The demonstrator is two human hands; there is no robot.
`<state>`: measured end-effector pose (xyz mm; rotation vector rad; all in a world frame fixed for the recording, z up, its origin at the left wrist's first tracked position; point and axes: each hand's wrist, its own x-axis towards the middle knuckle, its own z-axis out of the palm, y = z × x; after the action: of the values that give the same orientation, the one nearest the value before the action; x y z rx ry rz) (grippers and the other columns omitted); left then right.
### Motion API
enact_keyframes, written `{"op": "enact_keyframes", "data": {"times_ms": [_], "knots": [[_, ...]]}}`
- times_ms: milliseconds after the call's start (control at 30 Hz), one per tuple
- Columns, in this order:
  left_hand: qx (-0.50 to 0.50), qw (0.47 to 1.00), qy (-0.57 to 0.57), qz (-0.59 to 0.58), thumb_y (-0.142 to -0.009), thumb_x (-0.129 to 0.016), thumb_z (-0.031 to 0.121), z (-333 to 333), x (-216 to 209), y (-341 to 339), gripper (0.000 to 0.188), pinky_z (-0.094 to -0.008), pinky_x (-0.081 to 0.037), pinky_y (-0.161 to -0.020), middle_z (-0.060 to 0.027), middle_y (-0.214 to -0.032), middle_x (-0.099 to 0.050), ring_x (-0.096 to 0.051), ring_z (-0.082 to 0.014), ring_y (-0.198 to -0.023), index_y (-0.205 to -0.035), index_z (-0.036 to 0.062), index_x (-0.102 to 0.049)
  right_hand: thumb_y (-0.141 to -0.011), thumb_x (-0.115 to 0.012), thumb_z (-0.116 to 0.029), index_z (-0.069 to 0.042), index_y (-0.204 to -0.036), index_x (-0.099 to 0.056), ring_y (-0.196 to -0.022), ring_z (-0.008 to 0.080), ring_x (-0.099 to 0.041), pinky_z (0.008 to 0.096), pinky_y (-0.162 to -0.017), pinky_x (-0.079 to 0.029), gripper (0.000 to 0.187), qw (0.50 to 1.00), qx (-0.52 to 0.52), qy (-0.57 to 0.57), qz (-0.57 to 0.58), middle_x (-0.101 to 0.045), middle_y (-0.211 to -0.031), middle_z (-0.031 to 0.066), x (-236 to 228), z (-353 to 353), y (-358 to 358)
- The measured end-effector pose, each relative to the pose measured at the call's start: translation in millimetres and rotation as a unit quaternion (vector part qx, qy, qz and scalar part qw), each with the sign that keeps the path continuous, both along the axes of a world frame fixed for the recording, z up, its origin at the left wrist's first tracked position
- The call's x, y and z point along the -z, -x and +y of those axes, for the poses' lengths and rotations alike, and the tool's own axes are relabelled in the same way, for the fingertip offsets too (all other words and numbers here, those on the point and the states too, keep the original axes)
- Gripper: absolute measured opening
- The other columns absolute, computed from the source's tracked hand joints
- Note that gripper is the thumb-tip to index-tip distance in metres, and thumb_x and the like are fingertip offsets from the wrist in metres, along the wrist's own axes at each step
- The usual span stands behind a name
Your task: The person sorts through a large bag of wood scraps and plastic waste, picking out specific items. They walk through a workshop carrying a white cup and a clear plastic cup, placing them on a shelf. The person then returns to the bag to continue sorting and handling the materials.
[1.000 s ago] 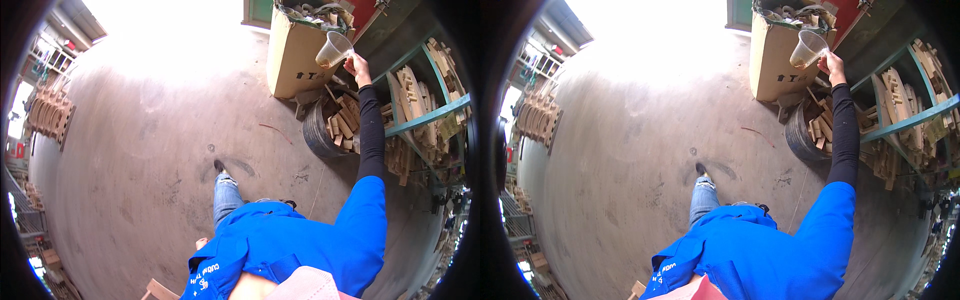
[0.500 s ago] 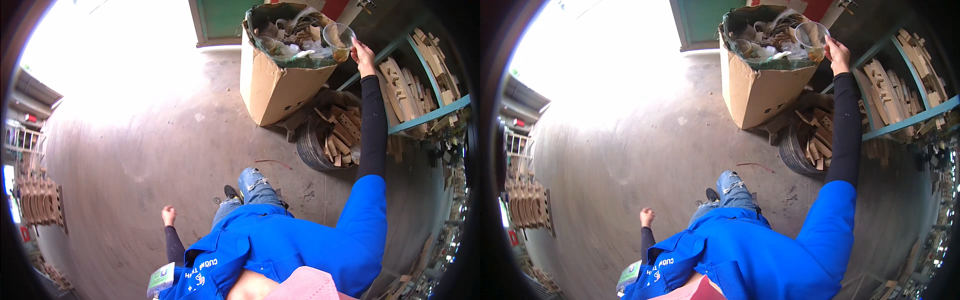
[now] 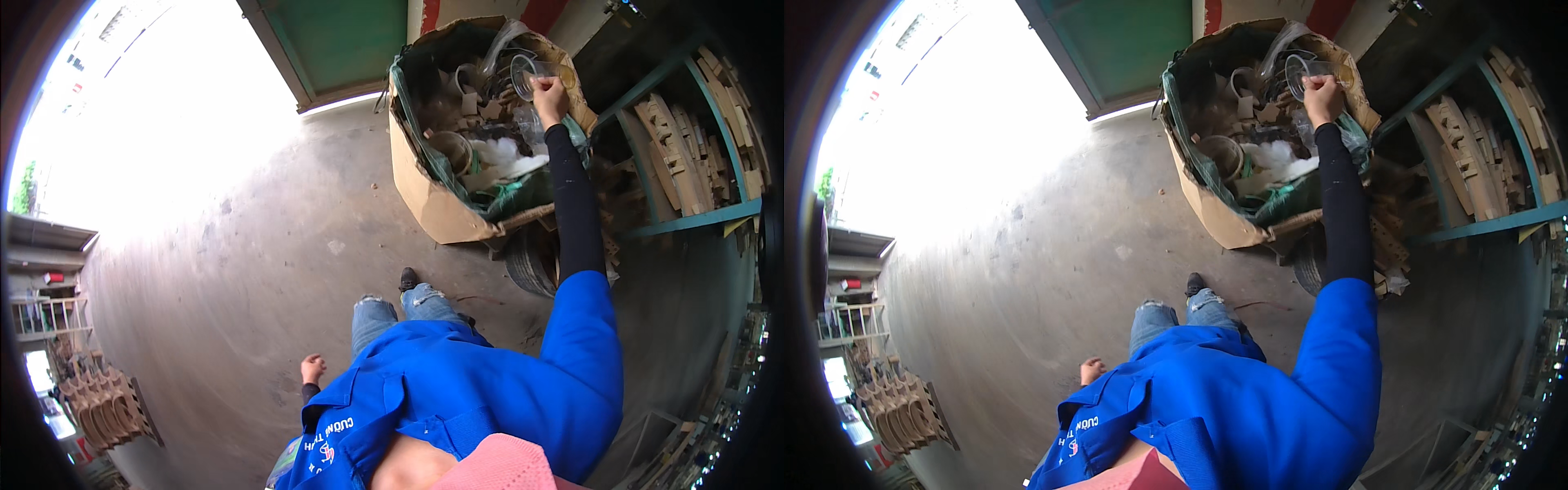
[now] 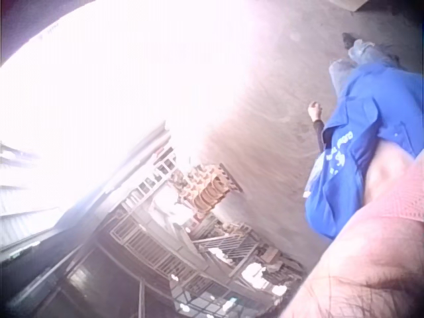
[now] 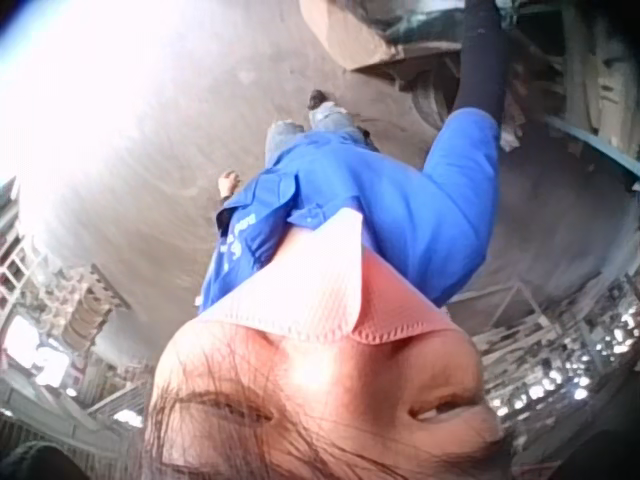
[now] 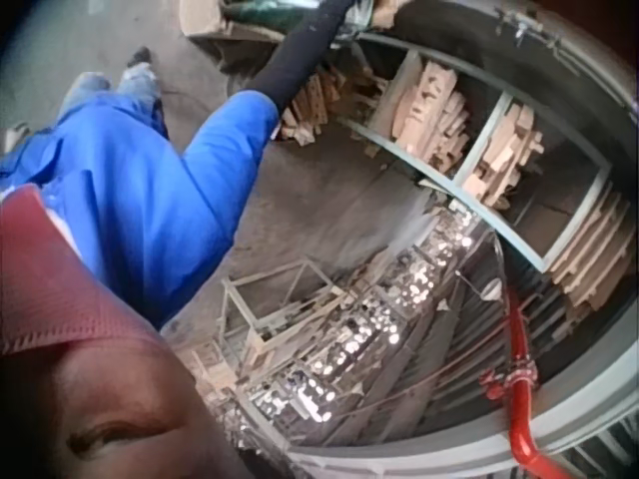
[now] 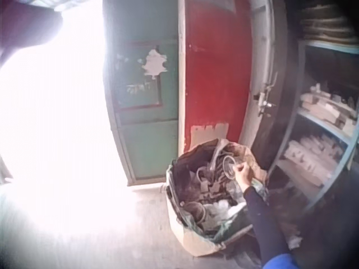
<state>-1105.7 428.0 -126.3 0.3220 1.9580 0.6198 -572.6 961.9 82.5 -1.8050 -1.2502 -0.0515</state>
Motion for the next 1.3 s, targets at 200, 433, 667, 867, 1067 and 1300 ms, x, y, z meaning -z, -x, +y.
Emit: {"op": "enact_keyframes", "data": {"times_ms": [200, 433, 667, 867, 1067, 1300], "knots": [[0.115, 0.991, 0.063, -0.007, -0.078, -0.053, 0.006, 61.4, 11.4, 27.1, 0.029, -0.0273, -0.047, -0.044, -0.0098, -0.072, -0.062, -0.061, -0.0186, -0.057, -0.104, -0.0045, -0.057, -0.076, -0.065, -0.017, -0.008, -0.078, -0.051, -0.079, 0.0318, -0.057, 0.043, -0.064, -0.045, 0.017, 0.974, -0.048, 0.043, -0.216, -0.057, -0.084, 0.0103, 44.9, 50.8, 37.8], [0.093, 0.988, 0.111, -0.047, -0.079, -0.052, 0.008, 201.7, 16.1, 139.3, 0.026, -0.0263, -0.045, -0.04, -0.0095, -0.069, -0.061, -0.059, -0.0172, -0.051, -0.1, -0.0041, -0.058, -0.077, -0.062, -0.016, -0.008, -0.08, -0.057, -0.08, 0.0326, -0.056, 0.0433, -0.067, -0.043, 0.011, 0.935, -0.144, 0.164, -0.279, -0.055, -0.084, 0.011, 73.3, 58.3, 60.8], [0.211, 0.973, -0.022, 0.095, -0.075, -0.049, 0.009, 391.3, 21.2, 179.7, 0.024, -0.0245, -0.046, -0.046, -0.0078, -0.065, -0.061, -0.059, -0.014, -0.052, -0.091, -0.0016, -0.063, -0.081, -0.059, -0.023, -0.008, -0.093, -0.061, -0.077, 0.0281, -0.06, 0.036, -0.064, -0.046, 0.018, 0.932, -0.168, 0.265, -0.179, -0.062, -0.082, 0.0088, -33.6, -54.6, 83.3], [0.379, 0.924, -0.059, -0.002, -0.074, -0.053, 0.011, 449.7, 27.5, 64.3, 0.024, -0.0268, -0.05, -0.052, -0.0085, -0.069, -0.065, -0.062, -0.0154, -0.056, -0.092, 0.0015, -0.064, -0.086, -0.056, -0.017, -0.007, -0.103, -0.06, -0.083, 0.0215, -0.063, 0.0286, -0.068, -0.048, 0.02, 0.974, 0.048, 0.203, -0.088, -0.064, -0.09, 0.0107, -100.5, -241.1, 57.3], [0.605, 0.794, -0.03, 0.047, -0.07, -0.056, 0.019, 381.6, 27.9, -99.2, 0.024, -0.0304, -0.052, -0.066, -0.012, -0.072, -0.066, -0.065, -0.0216, -0.064, -0.087, 0.0061, -0.068, -0.09, -0.051, -0.017, -0.001, -0.109, -0.057, -0.094, 0.0186, -0.061, 0.0294, -0.078, -0.048, 0.025, 0.945, 0.267, 0.187, 0.017, -0.063, -0.103, 0.0118, -55.3, -501.0, 0.2], [0.829, 0.517, -0.041, 0.209, -0.07, -0.052, 0.017, 237.4, 37.3, -257.8, 0.025, -0.036, -0.05, -0.074, -0.0171, -0.084, -0.065, -0.064, -0.0276, -0.08, -0.083, 0.0037, -0.068, -0.092, -0.047, -0.022, 0.002, -0.107, -0.058, -0.091, 0.0237, -0.062, 0.0304, -0.076, -0.049, 0.03, 0.856, 0.406, 0.318, -0.033, -0.061, -0.103, 0.016, 27.6, -795.2, -27.0]]}}
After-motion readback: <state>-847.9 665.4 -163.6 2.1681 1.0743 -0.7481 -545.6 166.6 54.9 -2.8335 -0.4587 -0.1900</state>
